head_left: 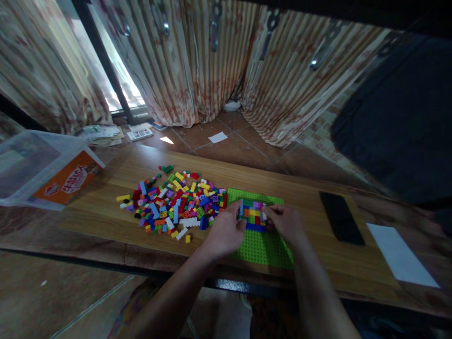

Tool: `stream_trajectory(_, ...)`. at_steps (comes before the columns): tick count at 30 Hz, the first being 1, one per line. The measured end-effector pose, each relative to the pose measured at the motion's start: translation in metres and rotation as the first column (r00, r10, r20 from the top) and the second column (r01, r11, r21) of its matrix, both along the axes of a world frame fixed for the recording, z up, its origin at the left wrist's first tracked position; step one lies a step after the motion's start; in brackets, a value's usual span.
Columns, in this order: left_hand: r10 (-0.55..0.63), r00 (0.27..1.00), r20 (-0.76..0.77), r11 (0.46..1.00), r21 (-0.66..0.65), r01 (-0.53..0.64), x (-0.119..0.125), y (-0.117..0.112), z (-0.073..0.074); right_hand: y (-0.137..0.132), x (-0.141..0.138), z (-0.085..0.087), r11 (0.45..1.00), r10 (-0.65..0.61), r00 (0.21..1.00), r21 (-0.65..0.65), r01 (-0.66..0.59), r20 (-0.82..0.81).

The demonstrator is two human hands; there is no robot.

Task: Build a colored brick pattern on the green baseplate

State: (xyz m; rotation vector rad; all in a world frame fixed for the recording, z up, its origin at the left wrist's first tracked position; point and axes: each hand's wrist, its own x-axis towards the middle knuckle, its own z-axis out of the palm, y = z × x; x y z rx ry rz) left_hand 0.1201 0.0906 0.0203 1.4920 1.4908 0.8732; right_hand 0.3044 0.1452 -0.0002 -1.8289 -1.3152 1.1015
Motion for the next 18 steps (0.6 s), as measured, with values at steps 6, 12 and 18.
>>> stream_trajectory(6, -0.039, 0.982, 0.187, 0.999, -0.016, 0.043, 0.009, 0.001, -0.007, 0.009, 0.012, -0.002, 0.996, -0.077, 0.995, 0.037, 0.080, -0.056)
stream_trajectory(12, 0.016, 0.973, 0.229, 1.000, 0.000, -0.016, -0.014, 0.004, 0.000, 0.010, 0.015, 0.008, 0.950, -0.195, 0.978, 0.262, 0.169, 0.073)
stream_trajectory(18, 0.338, 0.807, 0.484, 0.909, 0.056, -0.414, -0.072, 0.015, 0.020, -0.011, -0.033, 0.024, 0.880, -0.098, 0.994, 0.470, 0.066, 0.044)
